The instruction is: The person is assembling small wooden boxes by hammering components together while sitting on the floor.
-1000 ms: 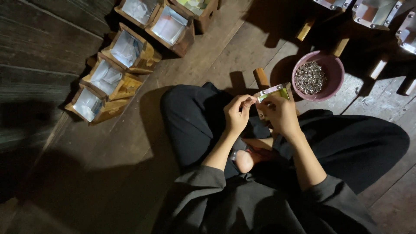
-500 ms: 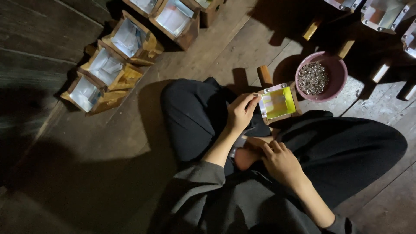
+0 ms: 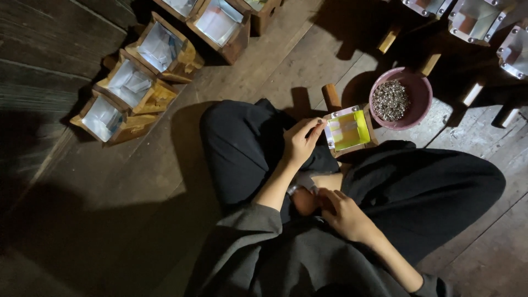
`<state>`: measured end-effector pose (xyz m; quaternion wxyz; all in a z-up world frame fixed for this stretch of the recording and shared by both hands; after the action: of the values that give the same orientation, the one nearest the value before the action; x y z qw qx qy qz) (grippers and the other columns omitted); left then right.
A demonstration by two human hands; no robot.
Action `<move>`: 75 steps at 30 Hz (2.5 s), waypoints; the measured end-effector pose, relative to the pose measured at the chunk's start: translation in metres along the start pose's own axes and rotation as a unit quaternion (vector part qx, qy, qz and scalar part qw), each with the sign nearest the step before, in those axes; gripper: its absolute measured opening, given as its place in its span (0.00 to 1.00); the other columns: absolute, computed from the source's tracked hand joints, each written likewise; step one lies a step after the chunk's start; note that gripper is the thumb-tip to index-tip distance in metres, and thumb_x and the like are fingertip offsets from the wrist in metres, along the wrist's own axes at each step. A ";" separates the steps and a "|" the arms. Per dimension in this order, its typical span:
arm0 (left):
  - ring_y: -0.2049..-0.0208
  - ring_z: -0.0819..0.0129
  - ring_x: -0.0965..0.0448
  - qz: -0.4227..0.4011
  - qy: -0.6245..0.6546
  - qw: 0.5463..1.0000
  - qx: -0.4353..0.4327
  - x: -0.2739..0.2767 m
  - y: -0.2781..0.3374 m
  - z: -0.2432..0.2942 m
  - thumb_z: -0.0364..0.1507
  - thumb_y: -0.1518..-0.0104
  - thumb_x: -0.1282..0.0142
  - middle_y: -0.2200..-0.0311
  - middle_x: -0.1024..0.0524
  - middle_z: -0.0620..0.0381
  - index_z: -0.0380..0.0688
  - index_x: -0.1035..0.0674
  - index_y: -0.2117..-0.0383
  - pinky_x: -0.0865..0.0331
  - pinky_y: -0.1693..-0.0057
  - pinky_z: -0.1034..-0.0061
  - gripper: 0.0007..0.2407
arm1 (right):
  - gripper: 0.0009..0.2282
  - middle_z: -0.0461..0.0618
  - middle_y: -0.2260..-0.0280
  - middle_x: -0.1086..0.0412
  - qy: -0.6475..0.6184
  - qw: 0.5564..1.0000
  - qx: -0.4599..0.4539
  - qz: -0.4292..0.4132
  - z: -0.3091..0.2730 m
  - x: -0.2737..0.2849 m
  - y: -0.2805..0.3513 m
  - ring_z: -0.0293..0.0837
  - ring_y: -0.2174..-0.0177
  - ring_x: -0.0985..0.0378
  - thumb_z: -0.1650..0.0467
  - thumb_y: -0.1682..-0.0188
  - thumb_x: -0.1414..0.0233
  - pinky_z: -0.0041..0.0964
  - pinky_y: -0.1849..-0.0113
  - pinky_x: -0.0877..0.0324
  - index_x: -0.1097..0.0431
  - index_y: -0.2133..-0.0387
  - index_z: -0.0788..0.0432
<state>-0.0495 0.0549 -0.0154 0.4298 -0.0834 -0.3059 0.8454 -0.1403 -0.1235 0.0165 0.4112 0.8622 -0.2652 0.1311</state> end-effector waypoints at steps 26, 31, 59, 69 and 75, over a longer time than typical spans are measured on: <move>0.67 0.62 0.15 -0.017 0.020 0.999 -0.032 -0.003 0.002 0.005 0.21 0.43 0.36 0.68 0.17 0.56 0.39 0.15 0.67 0.20 0.59 0.74 0.01 | 0.23 0.68 0.72 0.26 0.120 0.896 0.186 0.384 -0.075 0.115 0.031 0.68 0.74 0.21 0.78 0.58 0.42 0.54 0.73 0.27 0.28 0.45 0.66; 0.65 0.64 0.15 -0.016 0.015 0.999 -0.043 -0.004 0.008 0.003 0.22 0.42 0.37 0.67 0.16 0.58 0.41 0.15 0.67 0.21 0.57 0.76 0.02 | 0.25 0.61 0.75 0.28 0.135 0.861 0.194 0.450 -0.061 0.113 0.071 0.60 0.78 0.23 0.73 0.58 0.35 0.48 0.76 0.32 0.24 0.44 0.62; 0.46 0.56 0.22 -0.095 0.154 0.975 0.131 -0.003 -0.008 -0.013 0.39 0.39 0.39 0.49 0.21 0.49 0.43 0.20 0.49 0.26 0.44 0.64 0.17 | 0.23 0.62 0.76 0.23 0.054 0.998 -0.011 -0.042 0.016 0.018 -0.035 0.54 0.81 0.19 0.65 0.55 0.45 0.48 0.79 0.25 0.32 0.44 0.57; 0.54 0.55 0.17 -0.103 0.104 0.988 0.058 -0.014 -0.004 -0.010 0.37 0.40 0.38 0.56 0.18 0.50 0.45 0.15 0.59 0.24 0.47 0.66 0.11 | 0.25 0.61 0.66 0.20 0.271 0.956 -0.108 0.012 -0.028 0.098 0.002 0.64 0.62 0.17 0.50 0.54 0.49 0.63 0.59 0.22 0.22 0.61 0.58; 0.55 0.59 0.16 -0.093 0.103 0.987 0.083 -0.015 -0.007 -0.005 0.36 0.39 0.37 0.55 0.17 0.54 0.47 0.15 0.62 0.25 0.48 0.69 0.09 | 0.06 0.56 0.78 0.29 0.242 0.888 -0.009 0.390 0.180 0.204 -0.081 0.63 0.71 0.20 0.64 0.48 0.43 0.56 0.71 0.28 0.28 0.69 0.53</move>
<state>-0.0340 0.0486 -0.0171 0.5409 -0.1051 -0.1949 0.8114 0.0749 -0.2923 -0.0575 0.3862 0.6267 -0.4737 0.4833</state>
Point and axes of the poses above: each hand's wrist, its own y-axis away from the middle knuckle, its own x-axis out of the back of the hand, z = x × y, the point moved 5 cm from there along -y, towards the middle knuckle
